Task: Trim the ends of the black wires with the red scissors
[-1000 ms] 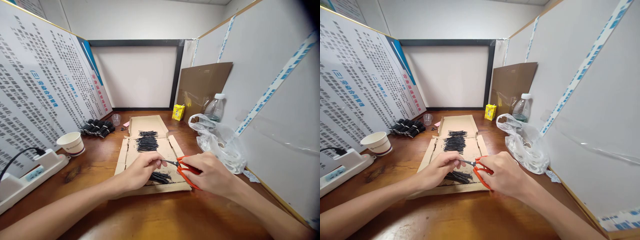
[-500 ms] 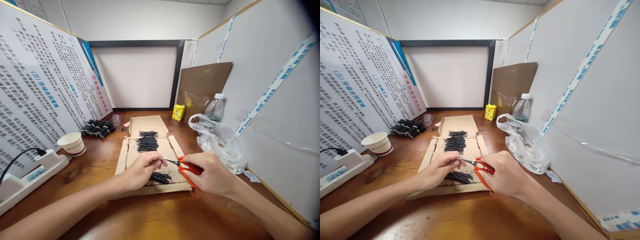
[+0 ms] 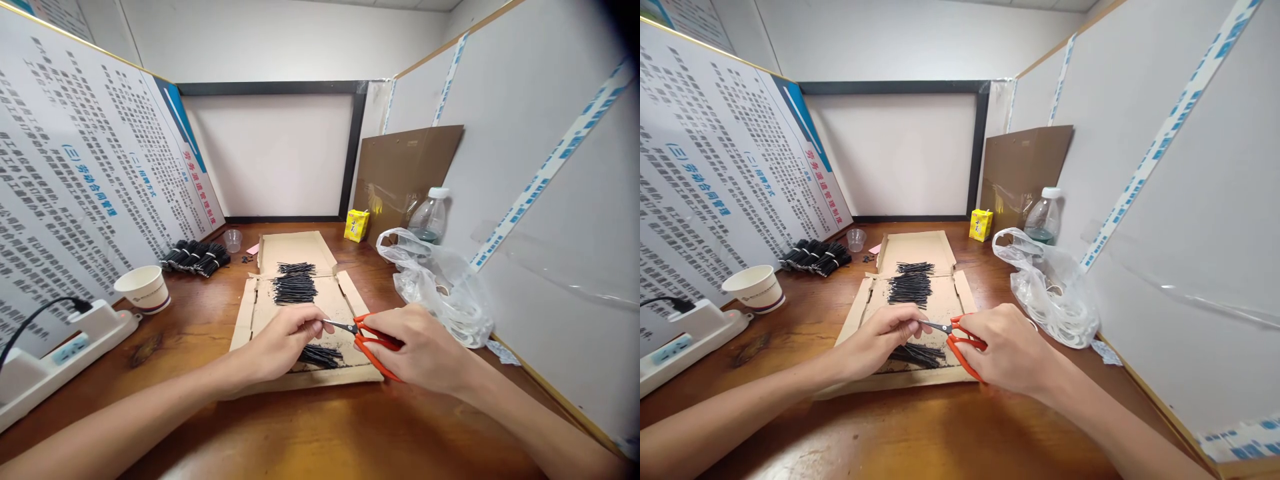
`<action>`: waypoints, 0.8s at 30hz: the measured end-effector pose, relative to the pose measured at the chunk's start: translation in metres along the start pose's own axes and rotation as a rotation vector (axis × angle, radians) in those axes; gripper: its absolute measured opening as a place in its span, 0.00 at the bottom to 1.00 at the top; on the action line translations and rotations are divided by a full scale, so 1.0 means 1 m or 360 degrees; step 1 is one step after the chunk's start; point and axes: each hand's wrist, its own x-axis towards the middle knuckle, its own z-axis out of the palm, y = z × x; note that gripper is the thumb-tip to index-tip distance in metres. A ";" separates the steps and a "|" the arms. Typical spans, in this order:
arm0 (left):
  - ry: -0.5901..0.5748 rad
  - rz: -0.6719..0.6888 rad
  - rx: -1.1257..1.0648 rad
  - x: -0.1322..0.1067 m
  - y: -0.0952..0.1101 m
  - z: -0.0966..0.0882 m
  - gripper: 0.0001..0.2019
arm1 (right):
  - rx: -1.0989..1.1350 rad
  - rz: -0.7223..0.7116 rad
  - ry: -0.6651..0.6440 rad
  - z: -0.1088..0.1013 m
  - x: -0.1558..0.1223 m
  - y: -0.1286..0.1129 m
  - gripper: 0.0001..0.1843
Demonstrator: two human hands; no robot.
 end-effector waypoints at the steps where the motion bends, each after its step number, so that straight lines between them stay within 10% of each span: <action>1: 0.0003 -0.0007 0.0003 0.000 0.001 0.000 0.12 | -0.0004 -0.0017 0.0018 0.000 0.000 0.001 0.14; 10: 0.0122 -0.0034 0.0116 0.002 -0.003 -0.005 0.07 | -0.0010 0.0064 0.0203 0.003 0.000 0.005 0.15; 18: 0.0451 0.0200 0.0838 0.011 -0.031 -0.023 0.13 | -0.0068 0.0093 0.0231 -0.002 0.001 0.006 0.15; 24: 0.0303 0.0500 0.1504 0.011 -0.037 -0.031 0.12 | -0.0045 0.0064 0.0226 -0.004 0.002 0.004 0.16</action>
